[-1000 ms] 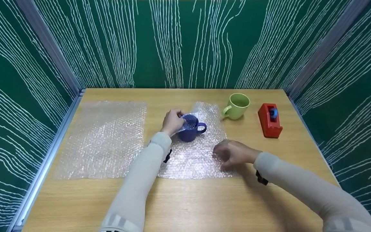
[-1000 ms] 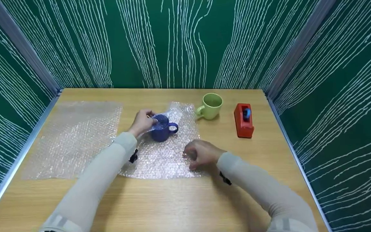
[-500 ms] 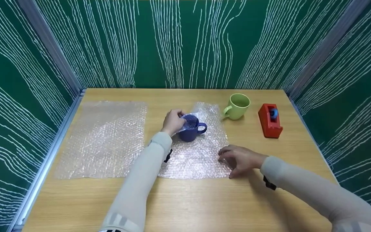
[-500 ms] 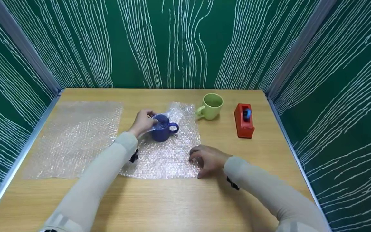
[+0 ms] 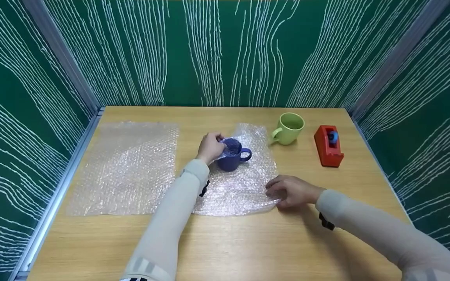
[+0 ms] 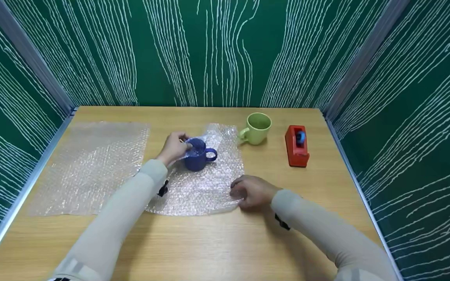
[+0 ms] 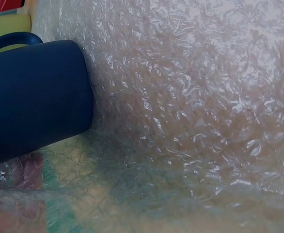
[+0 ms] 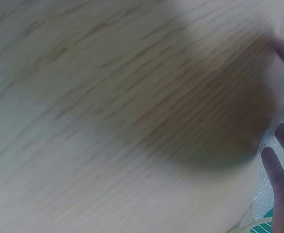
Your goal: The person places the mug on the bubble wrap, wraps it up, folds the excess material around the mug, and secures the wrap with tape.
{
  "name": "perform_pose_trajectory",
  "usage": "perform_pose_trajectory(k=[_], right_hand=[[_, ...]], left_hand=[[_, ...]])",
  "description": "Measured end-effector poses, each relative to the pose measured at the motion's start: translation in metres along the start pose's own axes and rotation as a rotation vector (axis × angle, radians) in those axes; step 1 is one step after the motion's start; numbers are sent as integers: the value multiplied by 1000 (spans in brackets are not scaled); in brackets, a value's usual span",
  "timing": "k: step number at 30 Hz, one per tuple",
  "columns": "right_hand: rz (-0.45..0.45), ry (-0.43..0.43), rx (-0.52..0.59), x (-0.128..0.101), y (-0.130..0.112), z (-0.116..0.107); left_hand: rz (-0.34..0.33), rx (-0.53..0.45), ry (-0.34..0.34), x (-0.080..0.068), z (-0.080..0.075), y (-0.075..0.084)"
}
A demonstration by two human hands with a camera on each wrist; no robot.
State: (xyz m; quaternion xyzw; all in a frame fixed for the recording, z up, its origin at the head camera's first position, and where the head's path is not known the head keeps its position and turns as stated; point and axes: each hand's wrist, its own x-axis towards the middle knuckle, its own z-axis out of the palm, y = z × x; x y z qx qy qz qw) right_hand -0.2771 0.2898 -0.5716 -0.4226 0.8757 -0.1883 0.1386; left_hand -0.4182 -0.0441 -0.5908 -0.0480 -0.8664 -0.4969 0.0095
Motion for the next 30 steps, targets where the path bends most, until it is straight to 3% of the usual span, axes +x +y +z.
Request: perform_pose_trajectory(k=[4,6,10,15,26,29,30], right_hand=[[-62,68,-23,1,-1,-3],[-72,98,-21,3,-2,-5],[-25,182,69,5,-5,-12],[102,283,220,11,-12,-23],[140,418,255,29,-31,-45],[149,465,263,35,-36,-51],[147,480,263,37,-37,-53]], left_hand=[[-25,6,18,-27,-12,37],[-29,20,28,-32,-14,44],[-20,26,22,-31,-14,43],[-14,26,13,-31,-15,41],[-33,29,14,-34,-15,43],[-21,24,11,-30,-15,38],[-9,22,20,-25,-12,30]])
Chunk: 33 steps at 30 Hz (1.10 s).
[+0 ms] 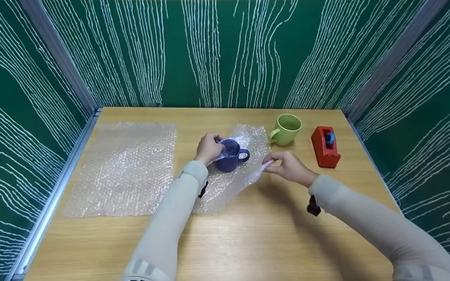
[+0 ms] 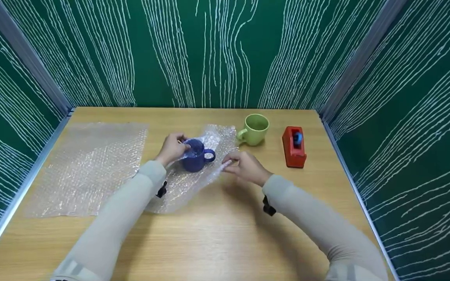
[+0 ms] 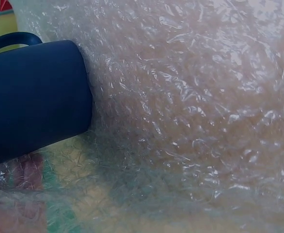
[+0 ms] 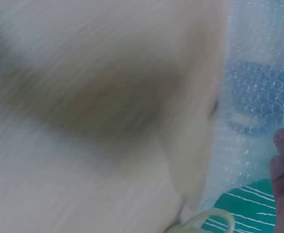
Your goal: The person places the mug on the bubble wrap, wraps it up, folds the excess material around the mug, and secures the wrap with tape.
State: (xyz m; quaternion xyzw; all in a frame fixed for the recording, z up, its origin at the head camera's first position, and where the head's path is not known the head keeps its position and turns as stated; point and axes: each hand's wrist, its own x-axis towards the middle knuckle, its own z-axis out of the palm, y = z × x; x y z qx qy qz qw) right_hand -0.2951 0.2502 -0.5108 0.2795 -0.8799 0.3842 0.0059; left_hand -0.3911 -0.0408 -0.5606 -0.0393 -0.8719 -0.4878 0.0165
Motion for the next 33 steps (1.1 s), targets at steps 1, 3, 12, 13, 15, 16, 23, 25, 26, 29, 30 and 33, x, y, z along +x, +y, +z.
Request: perform_pose_trajectory(k=[1,3,12,13,15,16,23,25,26,29,30,33], right_hand=[[-5,12,6,3,-1,0],[-17,32,16,8,-4,1],[-8,69,86,25,-16,5],[-4,71,97,27,-17,6],[4,72,121,31,-18,7],[12,72,135,32,-19,8],[93,94,238,43,-23,10],[112,112,263,47,-24,11],[118,121,278,49,-24,11],[117,142,306,55,-24,12],[116,147,310,57,-24,13],[125,150,314,65,-24,13]], left_hand=[[4,-2,-4,5,2,-6],[16,6,0,20,12,-24],[32,54,15,53,35,-66],[28,56,14,53,34,-65],[28,53,13,48,31,-59],[25,54,14,46,30,-56],[32,-15,-34,15,6,-17],[28,-14,-42,5,0,-5],[6,-3,-47,-1,-5,6],[3,-10,-45,-7,-6,13],[3,-19,-47,-8,-7,14],[7,-72,-48,-9,-7,16]])
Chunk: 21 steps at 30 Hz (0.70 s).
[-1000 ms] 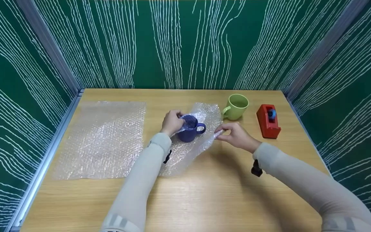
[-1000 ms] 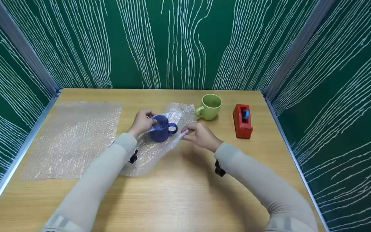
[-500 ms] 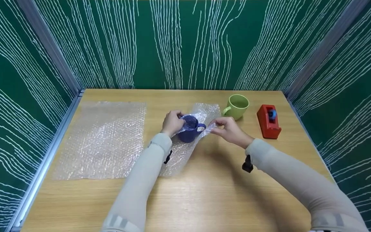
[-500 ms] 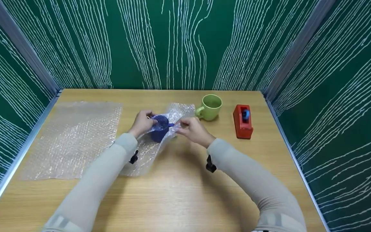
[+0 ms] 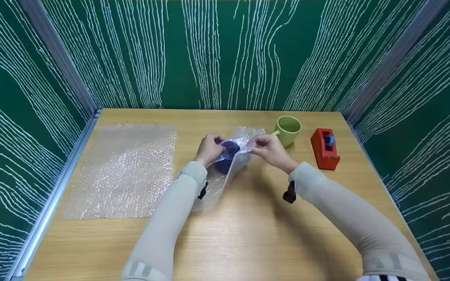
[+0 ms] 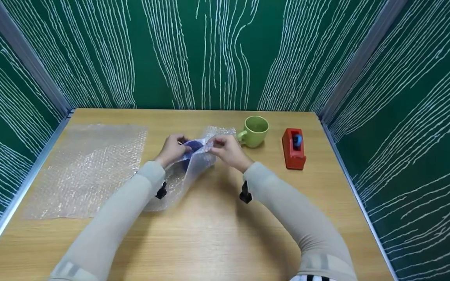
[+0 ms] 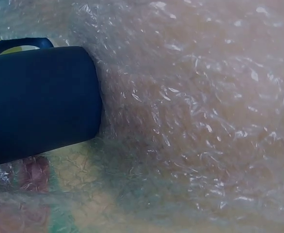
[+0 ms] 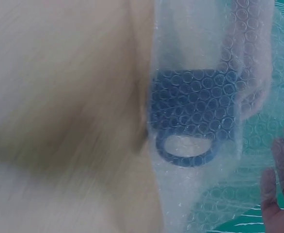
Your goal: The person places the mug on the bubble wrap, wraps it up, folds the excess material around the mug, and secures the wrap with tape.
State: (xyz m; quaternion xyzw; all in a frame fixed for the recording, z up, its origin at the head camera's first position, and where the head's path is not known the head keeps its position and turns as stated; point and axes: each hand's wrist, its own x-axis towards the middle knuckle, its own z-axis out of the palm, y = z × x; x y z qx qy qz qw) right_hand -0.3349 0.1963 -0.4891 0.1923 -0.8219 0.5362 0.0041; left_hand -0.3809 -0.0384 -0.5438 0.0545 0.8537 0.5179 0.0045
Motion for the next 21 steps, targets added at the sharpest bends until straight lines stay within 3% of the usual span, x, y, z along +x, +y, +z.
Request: perform_pose_trajectory(k=[12,21], right_hand=[[25,-9,-23,32,-7,14],[15,-2,-67,52,-1,28]], left_hand=[[-85,-222,-58,-1,-6,1],[-122,-235,-97,-6,-28,3]])
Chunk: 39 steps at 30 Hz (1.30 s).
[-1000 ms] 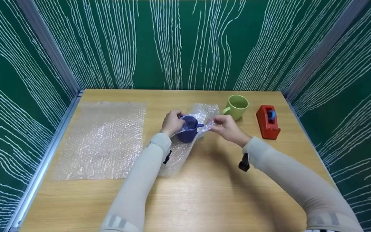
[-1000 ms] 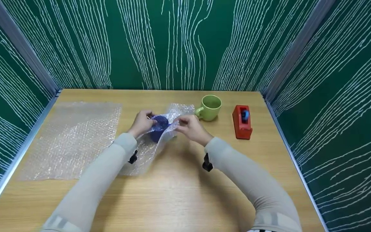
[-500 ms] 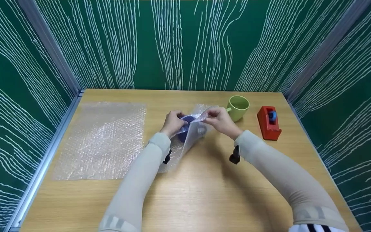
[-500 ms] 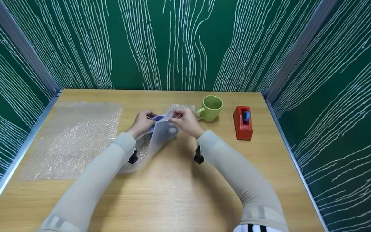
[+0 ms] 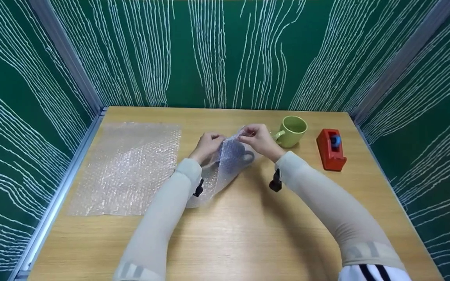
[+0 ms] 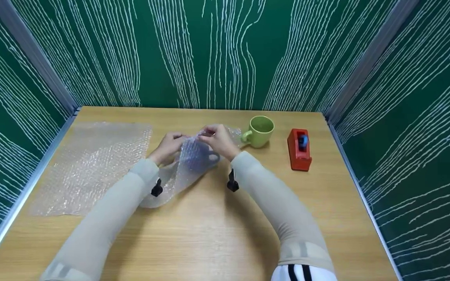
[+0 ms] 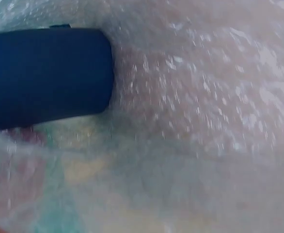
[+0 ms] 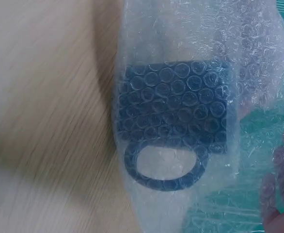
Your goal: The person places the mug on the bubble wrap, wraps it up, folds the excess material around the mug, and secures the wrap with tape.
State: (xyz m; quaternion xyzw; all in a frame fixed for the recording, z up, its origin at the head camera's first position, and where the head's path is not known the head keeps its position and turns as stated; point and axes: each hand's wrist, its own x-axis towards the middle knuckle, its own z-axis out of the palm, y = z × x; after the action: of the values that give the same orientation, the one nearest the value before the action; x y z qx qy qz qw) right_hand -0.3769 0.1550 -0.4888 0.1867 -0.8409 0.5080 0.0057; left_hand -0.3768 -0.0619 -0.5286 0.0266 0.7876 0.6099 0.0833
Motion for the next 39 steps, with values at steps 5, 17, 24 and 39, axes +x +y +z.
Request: perform_pose_trajectory(k=[5,17,24,39], right_hand=[[13,6,-59,8,1,6],[99,-3,-27,20,8,19],[106,2,-36,23,8,23],[-216,47,-282,-6,11,18]], left_hand=[[4,-46,-81,-3,-11,2],[64,-103,-227,-4,-22,-4],[74,-68,-178,-7,-23,-3],[53,-78,-74,-8,-14,-6]])
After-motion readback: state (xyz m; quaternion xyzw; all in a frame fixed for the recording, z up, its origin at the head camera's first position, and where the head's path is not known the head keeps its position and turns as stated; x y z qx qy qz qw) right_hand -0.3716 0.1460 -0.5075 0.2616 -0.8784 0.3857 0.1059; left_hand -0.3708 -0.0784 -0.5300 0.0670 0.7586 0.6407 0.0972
